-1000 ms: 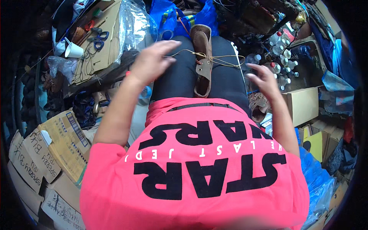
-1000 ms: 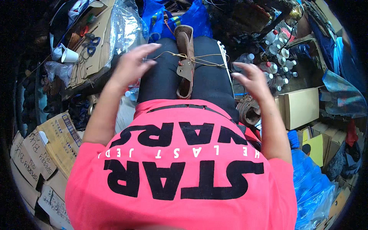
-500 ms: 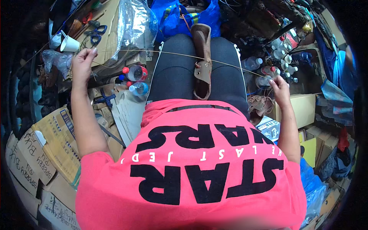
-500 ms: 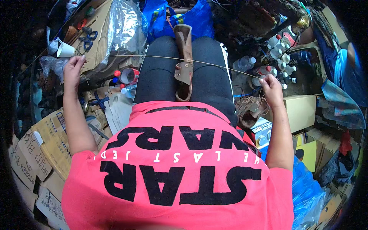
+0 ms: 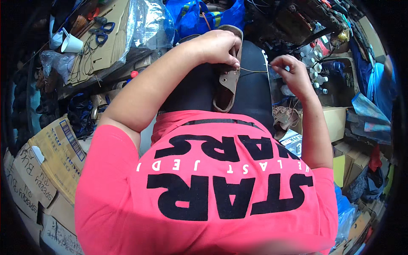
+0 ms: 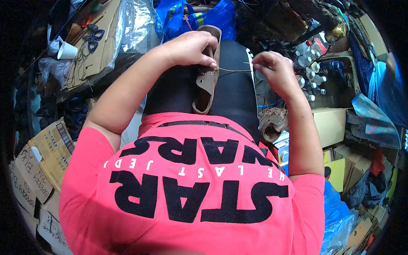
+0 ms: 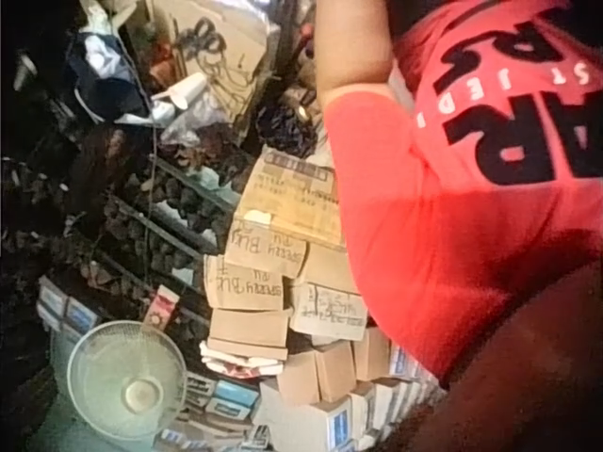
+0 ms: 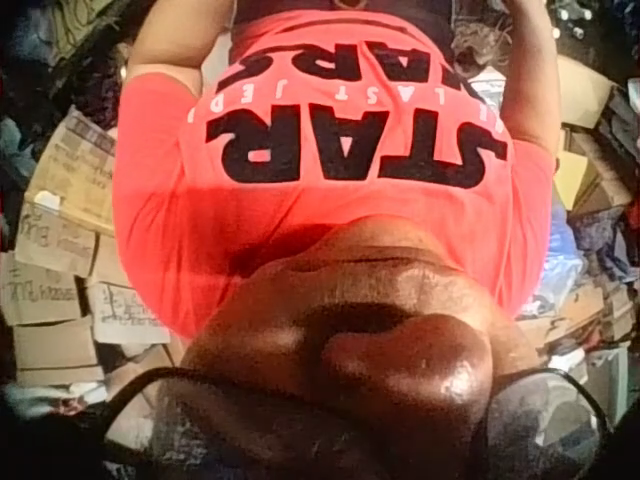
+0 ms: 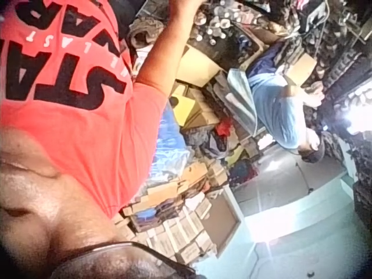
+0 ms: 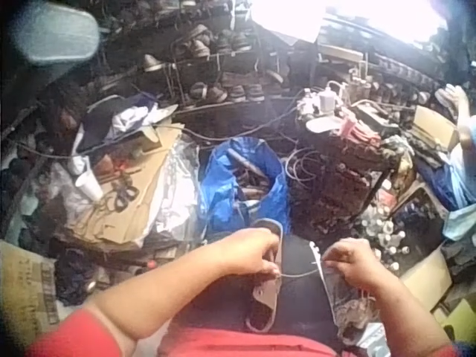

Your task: Sewing leather pieces together using a needle and thread to assemble a shoe component.

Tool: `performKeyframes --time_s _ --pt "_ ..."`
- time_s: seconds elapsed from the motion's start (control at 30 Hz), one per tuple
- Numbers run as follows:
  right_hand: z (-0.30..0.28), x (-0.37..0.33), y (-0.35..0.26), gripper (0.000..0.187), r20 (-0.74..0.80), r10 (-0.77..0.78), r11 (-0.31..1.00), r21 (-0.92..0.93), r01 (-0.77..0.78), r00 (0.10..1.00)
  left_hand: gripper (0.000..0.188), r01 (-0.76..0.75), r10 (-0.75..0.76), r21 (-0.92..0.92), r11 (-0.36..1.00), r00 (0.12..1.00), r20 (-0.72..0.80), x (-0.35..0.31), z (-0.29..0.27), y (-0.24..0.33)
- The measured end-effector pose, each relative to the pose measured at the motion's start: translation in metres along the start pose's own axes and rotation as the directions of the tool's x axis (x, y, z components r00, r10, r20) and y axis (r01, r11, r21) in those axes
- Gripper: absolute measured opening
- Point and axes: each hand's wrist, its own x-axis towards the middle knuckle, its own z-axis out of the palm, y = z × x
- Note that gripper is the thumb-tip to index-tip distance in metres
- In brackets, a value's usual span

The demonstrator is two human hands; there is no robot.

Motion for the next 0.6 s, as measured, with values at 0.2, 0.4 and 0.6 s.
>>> performKeyframes --time_s 0.2,0.4,0.6 --pt "0.026 0.025 -0.026 0.014 0.079 -0.159 0.983 0.103 0.151 0.984 0.025 -0.035 0.119 -0.491 0.87 0.983 0.141 0.018 0.019 -0.036" --pt "0.031 0.032 -0.029 0.015 0.122 -0.257 0.962 -0.064 0.265 0.959 0.021 -0.079 0.151 -0.602 0.794 0.986 0.069 0.018 0.03 -0.044" --pt "0.04 0.027 -0.032 0.015 0.151 -0.245 0.969 0.054 0.24 0.958 0.021 -0.104 0.163 -0.646 0.756 0.986 0.031 0.017 0.035 -0.046"
